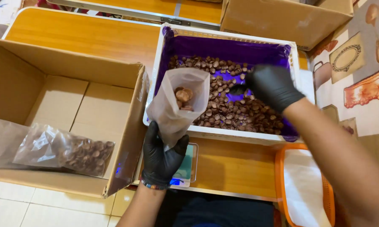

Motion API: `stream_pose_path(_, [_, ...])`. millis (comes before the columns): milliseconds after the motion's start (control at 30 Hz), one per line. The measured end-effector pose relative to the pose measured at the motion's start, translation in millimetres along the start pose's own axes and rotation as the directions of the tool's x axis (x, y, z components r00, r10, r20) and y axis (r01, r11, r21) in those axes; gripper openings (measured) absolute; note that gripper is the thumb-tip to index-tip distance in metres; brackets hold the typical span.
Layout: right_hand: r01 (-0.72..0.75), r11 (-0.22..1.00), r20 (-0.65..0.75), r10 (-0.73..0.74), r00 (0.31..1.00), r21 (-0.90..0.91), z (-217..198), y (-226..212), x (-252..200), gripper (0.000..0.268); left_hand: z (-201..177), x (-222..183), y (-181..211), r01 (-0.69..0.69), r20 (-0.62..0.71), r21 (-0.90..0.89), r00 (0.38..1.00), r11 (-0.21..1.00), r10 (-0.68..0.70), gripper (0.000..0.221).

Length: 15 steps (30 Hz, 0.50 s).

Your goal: Filling plastic bags with food items, weighing them on a scale, and placing them in a box.

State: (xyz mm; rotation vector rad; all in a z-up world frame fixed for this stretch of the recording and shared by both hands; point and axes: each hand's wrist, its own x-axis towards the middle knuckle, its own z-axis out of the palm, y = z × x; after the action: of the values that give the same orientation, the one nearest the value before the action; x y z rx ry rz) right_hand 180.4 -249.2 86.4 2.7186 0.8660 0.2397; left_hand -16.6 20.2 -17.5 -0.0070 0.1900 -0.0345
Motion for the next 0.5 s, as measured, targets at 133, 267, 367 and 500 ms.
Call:
stream_pose_path(133, [0.048,0.993,0.105,-0.059,0.993,0.106,73,-17,13,0.01,-14,-3,6,-0.01,0.006,-0.002,1.0,1.0,0.01,0.04])
stream_pose_path(267, [0.048,0.907,0.22,-0.152,0.964,0.418,65,-58,23,0.015,-8,-11,10,-0.012,-0.125,-0.038,0.992,0.999,0.008,0.044])
stream_pose_path(367, [0.08,0.872,0.275,-0.238,0.931,0.483,54,-87,34,0.014,-9,-14,15,0.004,-0.11,-0.038,0.994,0.999,-0.008,0.051])
stream_pose_path(500, [0.215,0.803,0.223,-0.394,0.892,0.556,66,-115,50,0.017,-10,-15,20,-0.026,-0.141,0.011,0.99,1.0,0.027,0.061])
